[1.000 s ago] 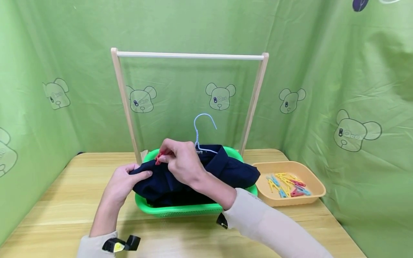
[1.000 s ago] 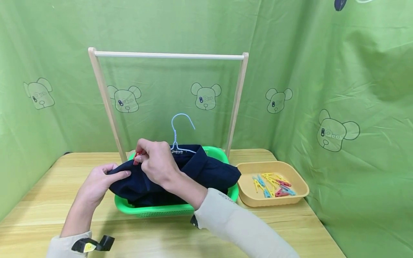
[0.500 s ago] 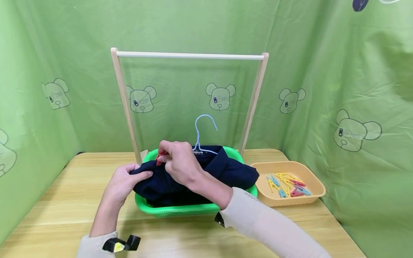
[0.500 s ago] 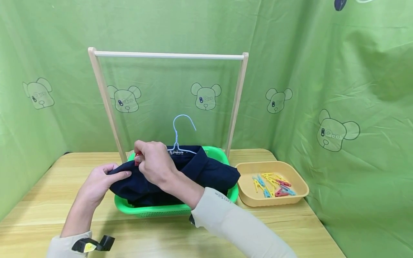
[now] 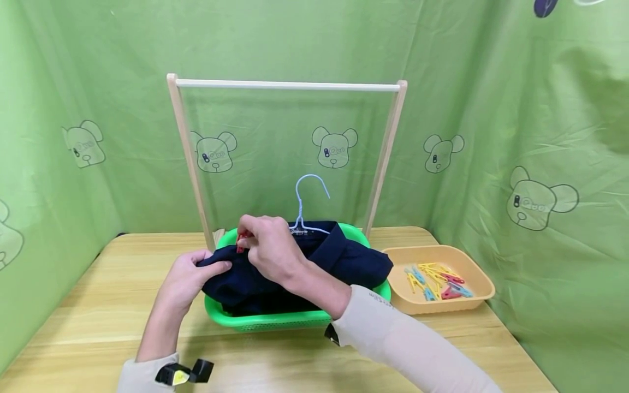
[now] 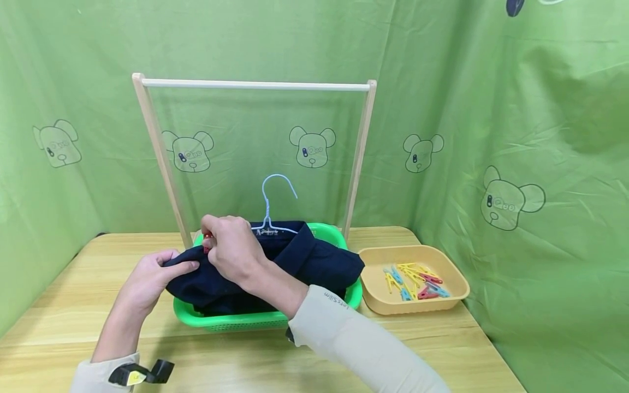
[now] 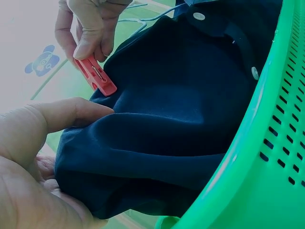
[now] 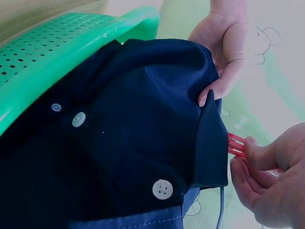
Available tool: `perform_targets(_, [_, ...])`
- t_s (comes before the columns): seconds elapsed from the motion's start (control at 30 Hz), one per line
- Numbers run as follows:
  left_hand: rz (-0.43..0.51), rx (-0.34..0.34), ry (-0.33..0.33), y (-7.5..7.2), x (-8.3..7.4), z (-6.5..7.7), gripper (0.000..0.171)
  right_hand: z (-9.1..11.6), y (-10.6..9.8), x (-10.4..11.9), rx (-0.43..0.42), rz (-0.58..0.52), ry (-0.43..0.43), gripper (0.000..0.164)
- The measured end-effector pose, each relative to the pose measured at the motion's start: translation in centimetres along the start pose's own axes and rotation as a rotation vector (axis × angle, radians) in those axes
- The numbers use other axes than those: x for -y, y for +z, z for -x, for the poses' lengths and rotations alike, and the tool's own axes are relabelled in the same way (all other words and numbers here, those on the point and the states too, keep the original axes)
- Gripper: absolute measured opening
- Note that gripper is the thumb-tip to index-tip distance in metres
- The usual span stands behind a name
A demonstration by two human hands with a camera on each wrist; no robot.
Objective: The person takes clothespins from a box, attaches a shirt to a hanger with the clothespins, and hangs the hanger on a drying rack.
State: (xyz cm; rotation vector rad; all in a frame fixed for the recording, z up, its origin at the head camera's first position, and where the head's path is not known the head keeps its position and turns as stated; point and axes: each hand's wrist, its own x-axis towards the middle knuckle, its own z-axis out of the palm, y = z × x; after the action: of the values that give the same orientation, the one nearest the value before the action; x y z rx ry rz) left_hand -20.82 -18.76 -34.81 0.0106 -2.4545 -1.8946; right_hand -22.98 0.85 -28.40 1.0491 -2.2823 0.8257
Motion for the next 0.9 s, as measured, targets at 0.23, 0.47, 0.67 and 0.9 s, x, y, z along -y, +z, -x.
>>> perform_targets(0.23, [0.006, -0.005, 0.004, -0.07, 0.10, -0.03, 0.021, -0.07, 0.15, 0.02, 0.018, 0.006, 0.010, 0.009])
perform_targets(0.47, [-0.011, -0.003, 0.005, -0.20, 0.06, -0.02, 0.023, -0.12, 0.17, 0.35, 0.052, 0.015, 0.047, 0.011])
perform_targets(0.67, [-0.007, -0.009, 0.008, -0.25, 0.07, -0.06, 0.024, -0.01, 0.26, 0.58, 0.065, 0.036, 0.072, 0.018])
perform_targets(0.9, [0.002, -0.008, 0.013, -0.28, 0.16, -0.11, 0.024, -0.02, 0.32, 0.54, 0.062, 0.034, 0.080, 0.022])
